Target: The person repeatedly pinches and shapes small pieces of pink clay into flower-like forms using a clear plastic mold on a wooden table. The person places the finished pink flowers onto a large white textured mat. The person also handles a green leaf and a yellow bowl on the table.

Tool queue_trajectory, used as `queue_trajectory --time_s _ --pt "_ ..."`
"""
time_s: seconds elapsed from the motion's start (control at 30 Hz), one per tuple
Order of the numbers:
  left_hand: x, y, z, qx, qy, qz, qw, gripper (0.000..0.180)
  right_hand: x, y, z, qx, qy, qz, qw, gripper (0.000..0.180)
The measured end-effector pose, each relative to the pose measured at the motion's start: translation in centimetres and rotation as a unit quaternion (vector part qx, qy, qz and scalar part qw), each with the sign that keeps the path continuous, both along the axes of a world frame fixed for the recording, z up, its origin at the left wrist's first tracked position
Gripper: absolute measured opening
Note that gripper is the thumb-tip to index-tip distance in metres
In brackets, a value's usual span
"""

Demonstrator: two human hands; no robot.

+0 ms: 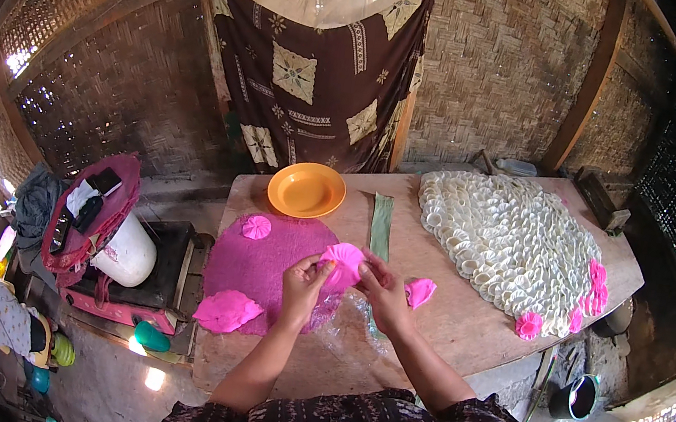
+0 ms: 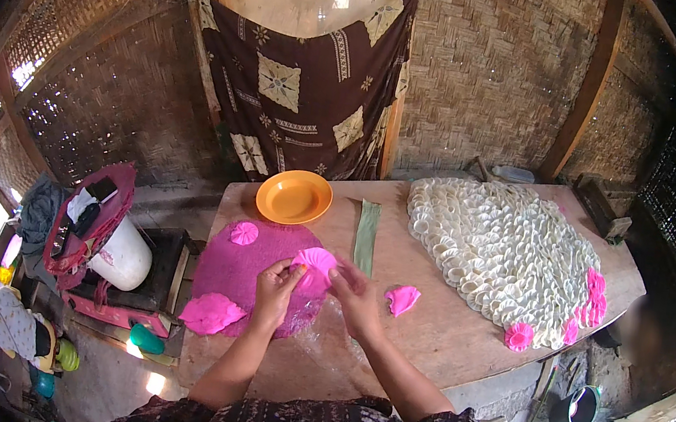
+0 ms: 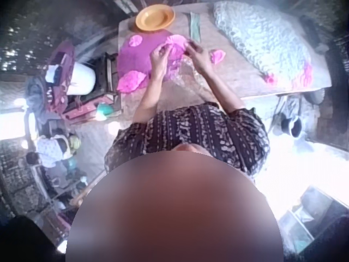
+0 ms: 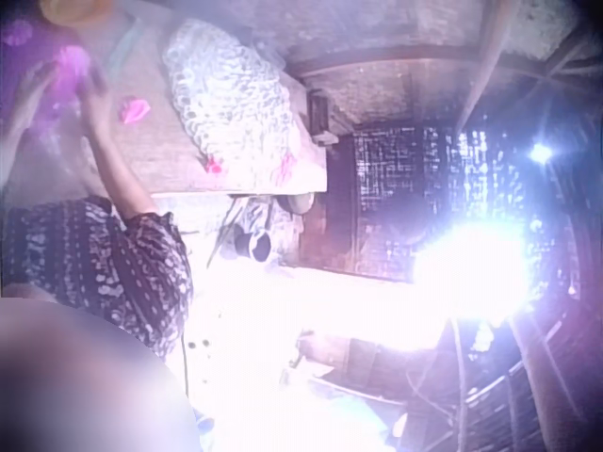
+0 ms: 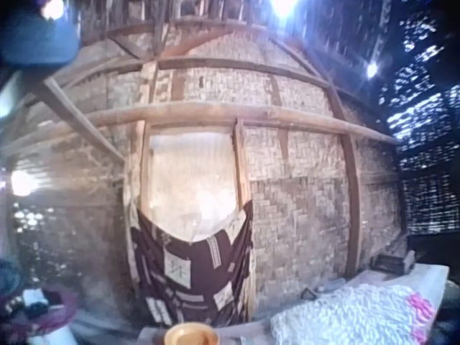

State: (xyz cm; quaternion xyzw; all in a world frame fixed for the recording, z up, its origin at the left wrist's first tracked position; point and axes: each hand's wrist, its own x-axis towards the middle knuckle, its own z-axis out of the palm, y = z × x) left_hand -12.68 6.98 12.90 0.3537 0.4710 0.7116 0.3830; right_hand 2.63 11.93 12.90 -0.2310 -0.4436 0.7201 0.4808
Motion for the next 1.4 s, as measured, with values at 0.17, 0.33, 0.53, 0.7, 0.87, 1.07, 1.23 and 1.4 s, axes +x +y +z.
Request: queue_trajectory --time_s 0.17,0.33,0.53,0.7,0.87,1.07,1.23,1.4 --pt "-5.8 2.2 -1.7 -0.024 0.406 0.118 0.906 0.026 1.7 0.6 -2.2 0.143 -0.219 -0.073 0.962 0.052" --pt "-10.1 5.5 -6.0 -0.089 0.318 0.076 0.941 0.027 4.1 0.6 -4.4 0.118 -0.242 -0.08 0.96 0.04" --pt "-12.9 6.8 -9.4 -0.147 0.501 0.105 0.846 0.038 7.8 1.8 -6.8 0.136 -0.273 -0.137 0.942 0.029" --pt "-11.3 4.6 -5.6 -0.285 0.556 0.044 0.779 0.045 12.4 4.5 -7.7 0.156 -0.487 -0.229 0.828 0.03" --pt "-7.1 2.7 -2.3 -0.151 0.477 -0.017 0.866 0.03 12.8 6.5 -8.8 0.236 -0.699 -0.278 0.615 0.039" --pt "2.4 1.1 -3.6 -0.167 -0.049 -0.213 0.961 0.053 10.6 5.9 -6.9 0.157 -0.502 -0.241 0.815 0.031" --pt "4.6 1.0 -4.8 -0.168 -0.277 -0.258 0.91 0.077 8.8 2.8 -3.2 0.163 -0.371 -0.158 0.901 0.026" --pt "4.2 1.2 -3.8 -0.162 -0.374 -0.249 0.878 0.076 7.4 0.9 -0.1 0.142 -0.259 0.021 0.955 0.024"
